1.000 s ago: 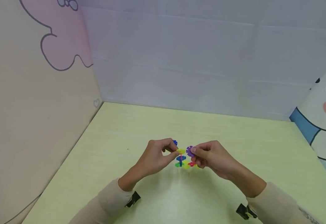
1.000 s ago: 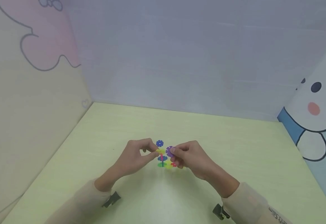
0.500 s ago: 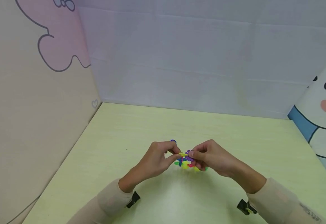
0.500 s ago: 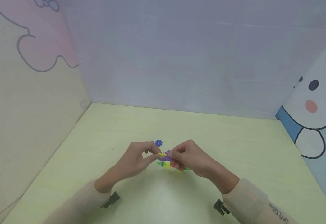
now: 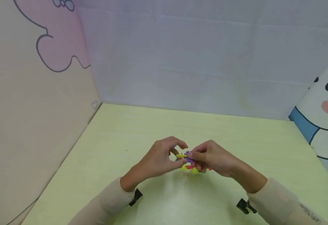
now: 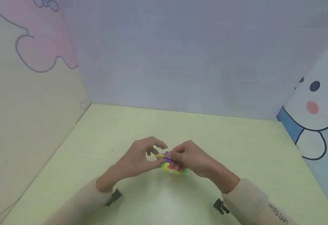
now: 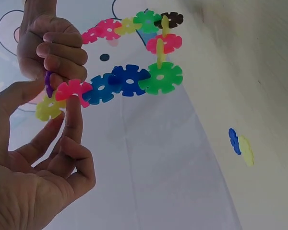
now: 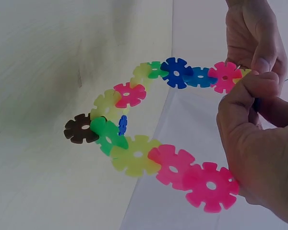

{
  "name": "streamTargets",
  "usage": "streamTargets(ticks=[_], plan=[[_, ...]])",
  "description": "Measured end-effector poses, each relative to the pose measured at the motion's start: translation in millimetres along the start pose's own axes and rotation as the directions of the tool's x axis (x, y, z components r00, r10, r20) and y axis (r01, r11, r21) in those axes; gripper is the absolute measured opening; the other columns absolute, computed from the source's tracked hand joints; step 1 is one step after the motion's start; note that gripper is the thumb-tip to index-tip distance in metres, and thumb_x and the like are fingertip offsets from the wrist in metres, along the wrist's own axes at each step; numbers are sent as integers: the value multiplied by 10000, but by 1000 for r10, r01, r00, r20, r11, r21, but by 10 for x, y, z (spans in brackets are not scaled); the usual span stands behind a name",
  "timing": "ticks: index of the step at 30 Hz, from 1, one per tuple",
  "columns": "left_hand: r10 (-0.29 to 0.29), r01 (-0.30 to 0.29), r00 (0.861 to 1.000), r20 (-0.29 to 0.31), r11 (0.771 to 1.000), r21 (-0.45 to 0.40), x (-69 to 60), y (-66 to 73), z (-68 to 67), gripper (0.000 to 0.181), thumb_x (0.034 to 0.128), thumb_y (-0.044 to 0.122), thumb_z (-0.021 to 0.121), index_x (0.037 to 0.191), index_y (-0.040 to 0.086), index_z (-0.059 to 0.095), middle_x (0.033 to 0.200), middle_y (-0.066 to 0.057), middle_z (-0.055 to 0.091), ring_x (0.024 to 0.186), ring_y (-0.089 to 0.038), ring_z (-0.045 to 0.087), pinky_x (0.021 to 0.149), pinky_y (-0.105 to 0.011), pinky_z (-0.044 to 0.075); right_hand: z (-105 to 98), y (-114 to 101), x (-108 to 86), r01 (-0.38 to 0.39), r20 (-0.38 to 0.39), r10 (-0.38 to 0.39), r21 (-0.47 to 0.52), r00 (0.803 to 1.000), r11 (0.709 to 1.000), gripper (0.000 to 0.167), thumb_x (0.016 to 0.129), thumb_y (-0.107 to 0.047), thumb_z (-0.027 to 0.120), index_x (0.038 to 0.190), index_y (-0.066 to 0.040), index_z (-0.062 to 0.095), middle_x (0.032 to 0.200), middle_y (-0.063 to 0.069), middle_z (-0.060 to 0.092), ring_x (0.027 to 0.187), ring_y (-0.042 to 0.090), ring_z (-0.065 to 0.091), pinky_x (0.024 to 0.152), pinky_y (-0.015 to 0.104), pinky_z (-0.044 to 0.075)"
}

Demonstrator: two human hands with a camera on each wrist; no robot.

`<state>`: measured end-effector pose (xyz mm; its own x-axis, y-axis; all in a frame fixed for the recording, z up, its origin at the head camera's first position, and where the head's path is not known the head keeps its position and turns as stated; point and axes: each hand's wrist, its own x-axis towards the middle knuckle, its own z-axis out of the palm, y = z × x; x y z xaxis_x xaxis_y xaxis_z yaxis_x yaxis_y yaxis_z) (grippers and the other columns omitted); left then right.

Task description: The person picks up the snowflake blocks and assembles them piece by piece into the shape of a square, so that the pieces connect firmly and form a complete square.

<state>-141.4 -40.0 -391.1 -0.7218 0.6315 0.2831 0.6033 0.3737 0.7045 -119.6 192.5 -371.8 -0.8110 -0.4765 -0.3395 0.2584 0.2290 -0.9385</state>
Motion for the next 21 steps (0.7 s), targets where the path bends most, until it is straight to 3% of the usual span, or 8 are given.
streamTargets(ticks=[6,11,13,16,19,21], plan=[[60,-60,998,2,996,64,26,-7,14,297,826,243,881,1082,155,758,1026,48,749,839,-86,724,764,-176,555,22,-11,10,5,8,-5,-7,1000,1000,299,1019,-219,655,961,65,726,691,3,649,596,119,522,568,221,454],[34,-33,999,-18,998,57,-33,-2,-2,257,821,220,878,1030,146,748,983,43,756,793,-58,709,743,-159,562,-20,-121,4,29,-71,-44,-205,997,978,256,1017,-225,642,1014,2,759,754,45,673,668,181,588,623,291,524],[0,1,1000,-17,998,55,-61,-10,-16,257,818,225,877,1024,147,743,977,47,755,781,-47,702,731,-164,564,-90,-203,11,48,-137,-100,-339,986,939,249,1021,-239,635,1063,-30,765,810,60,695,720,214,634,658,322,556],[-49,49,999,-8,998,43,-115,-21,-43,258,815,228,874,1026,152,745,972,61,752,779,-31,691,731,-185,572,-268,-264,113,85,-210,-228,-530,951,843,245,1017,-227,645,1136,-48,762,916,74,742,779,220,673,695,336,580],[-87,87,996,6,995,42,-179,-18,-71,264,819,246,867,1040,156,753,987,71,756,793,-18,689,748,-215,583,-476,-161,377,119,-199,-334,-673,921,730,261,1000,-201,677,1178,-28,753,1010,91,771,828,185,695,738,339,603],[-109,108,994,13,993,43,-227,-3,-87,264,825,257,859,1049,164,754,994,81,756,799,-6,687,760,-226,585,-563,-19,601,130,-152,-352,-740,923,660,275,991,-187,687,1189,-5,744,1061,111,771,870,182,701,789,357,617]])
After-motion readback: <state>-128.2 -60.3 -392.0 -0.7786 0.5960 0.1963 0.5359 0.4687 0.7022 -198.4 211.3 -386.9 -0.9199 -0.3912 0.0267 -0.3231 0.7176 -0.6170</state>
